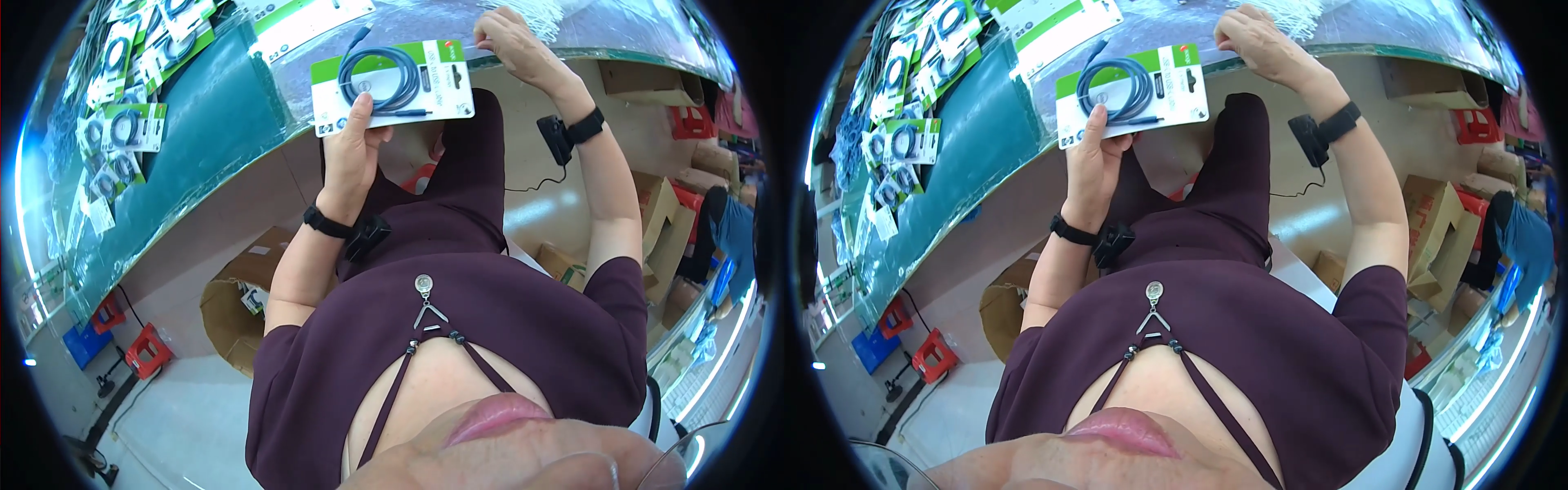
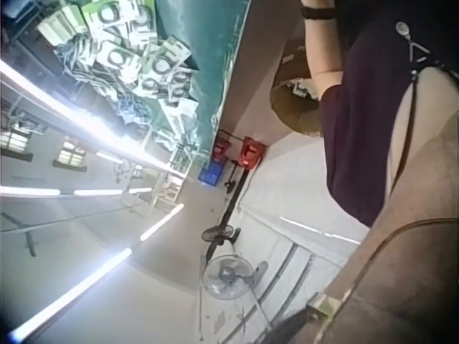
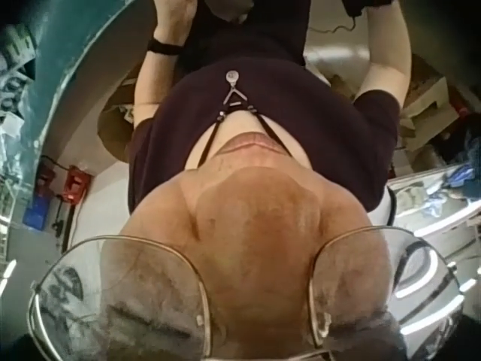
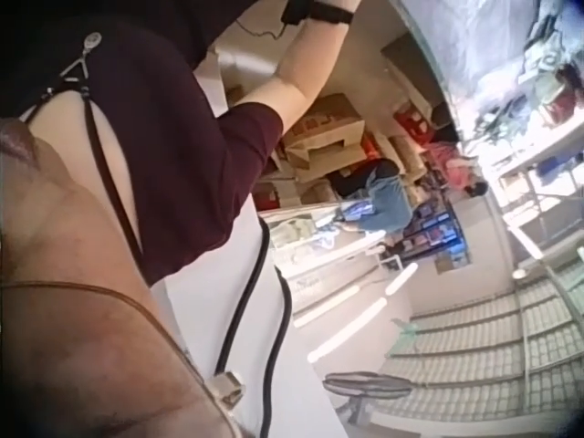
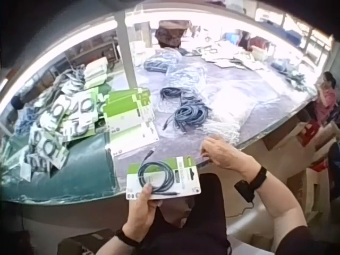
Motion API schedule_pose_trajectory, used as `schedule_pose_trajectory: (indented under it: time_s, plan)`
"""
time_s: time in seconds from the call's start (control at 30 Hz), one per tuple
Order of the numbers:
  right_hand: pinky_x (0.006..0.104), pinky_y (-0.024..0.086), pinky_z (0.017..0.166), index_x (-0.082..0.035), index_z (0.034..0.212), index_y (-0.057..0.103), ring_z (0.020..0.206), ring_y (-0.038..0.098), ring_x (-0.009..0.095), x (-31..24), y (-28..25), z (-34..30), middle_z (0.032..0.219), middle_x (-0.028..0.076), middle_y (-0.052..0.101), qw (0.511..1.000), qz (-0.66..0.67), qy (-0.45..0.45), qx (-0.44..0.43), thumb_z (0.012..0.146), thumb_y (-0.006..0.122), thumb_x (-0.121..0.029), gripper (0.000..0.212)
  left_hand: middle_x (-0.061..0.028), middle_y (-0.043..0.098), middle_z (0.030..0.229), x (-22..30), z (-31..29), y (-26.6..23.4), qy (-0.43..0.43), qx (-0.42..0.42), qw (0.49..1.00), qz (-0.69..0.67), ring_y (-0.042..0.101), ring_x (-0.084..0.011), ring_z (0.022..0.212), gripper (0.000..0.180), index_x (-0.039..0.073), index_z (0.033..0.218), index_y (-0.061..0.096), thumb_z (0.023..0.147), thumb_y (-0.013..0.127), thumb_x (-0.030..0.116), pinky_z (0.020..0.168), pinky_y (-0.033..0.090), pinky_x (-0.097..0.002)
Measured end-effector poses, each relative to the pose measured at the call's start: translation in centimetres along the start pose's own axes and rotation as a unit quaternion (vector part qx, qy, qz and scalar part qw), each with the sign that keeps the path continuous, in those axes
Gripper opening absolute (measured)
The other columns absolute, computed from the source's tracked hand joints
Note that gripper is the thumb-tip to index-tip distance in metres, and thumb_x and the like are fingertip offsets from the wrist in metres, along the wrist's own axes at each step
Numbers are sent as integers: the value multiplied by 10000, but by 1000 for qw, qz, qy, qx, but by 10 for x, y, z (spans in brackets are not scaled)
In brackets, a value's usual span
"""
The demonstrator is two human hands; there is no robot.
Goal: The person packages a cable by threading a plastic tie through the cardboard backing and around the coiled cable, then pulls the tie tight. They turn the package over to inspect it, then pick up a new cable and backing to repeat the process.
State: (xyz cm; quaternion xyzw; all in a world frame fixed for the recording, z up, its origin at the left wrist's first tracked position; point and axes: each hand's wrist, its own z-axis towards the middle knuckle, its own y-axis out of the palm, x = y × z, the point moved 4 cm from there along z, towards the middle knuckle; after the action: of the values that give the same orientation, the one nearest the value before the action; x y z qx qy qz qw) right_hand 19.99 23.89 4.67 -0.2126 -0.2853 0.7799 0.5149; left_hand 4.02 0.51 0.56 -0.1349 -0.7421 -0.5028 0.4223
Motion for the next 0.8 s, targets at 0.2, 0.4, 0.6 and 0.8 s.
schedule_pose_trajectory:
  time_s: [0.2, 0.4, 0.6, 0.8]
  plan:
    - [336, 448, 774, -31, 935, 621, 852, 555, 249, -63, 4, 61, 898, 85, 617, 953, -37, 299, -41, 792, 630, 25, 153, -51, 624, 987, 10, 19, 6, -44, -19, 978, -204, 590, -131, 739, 196, 88, 1129, 518, 957, 558, 171, 529, 439, -257]
    - [322, 457, 737, -21, 849, 631, 792, 569, 237, -112, 46, 76, 837, 79, 630, 939, 23, 341, 49, 765, 669, 16, 99, -68, 592, 895, 19, 27, 19, -137, -11, 923, -359, 539, -167, 705, 160, 66, 1048, 501, 964, 551, 191, 532, 409, -262]
    - [306, 456, 735, -31, 834, 645, 778, 575, 214, -114, 61, 79, 808, 56, 636, 925, -25, 360, 115, 752, 683, 12, 101, -66, 564, 868, 12, 28, 19, -158, 4, 913, -376, 481, -155, 703, 188, 24, 1023, 522, 956, 559, 196, 541, 379, -247]
    - [306, 453, 745, -38, 832, 651, 775, 575, 208, -111, 61, 80, 809, 43, 638, 926, -39, 359, 112, 752, 689, 1, 97, -79, 583, 885, 12, 25, 22, -172, -12, 899, -402, 521, -175, 704, 150, 60, 1022, 488, 969, 542, 189, 531, 400, -252]
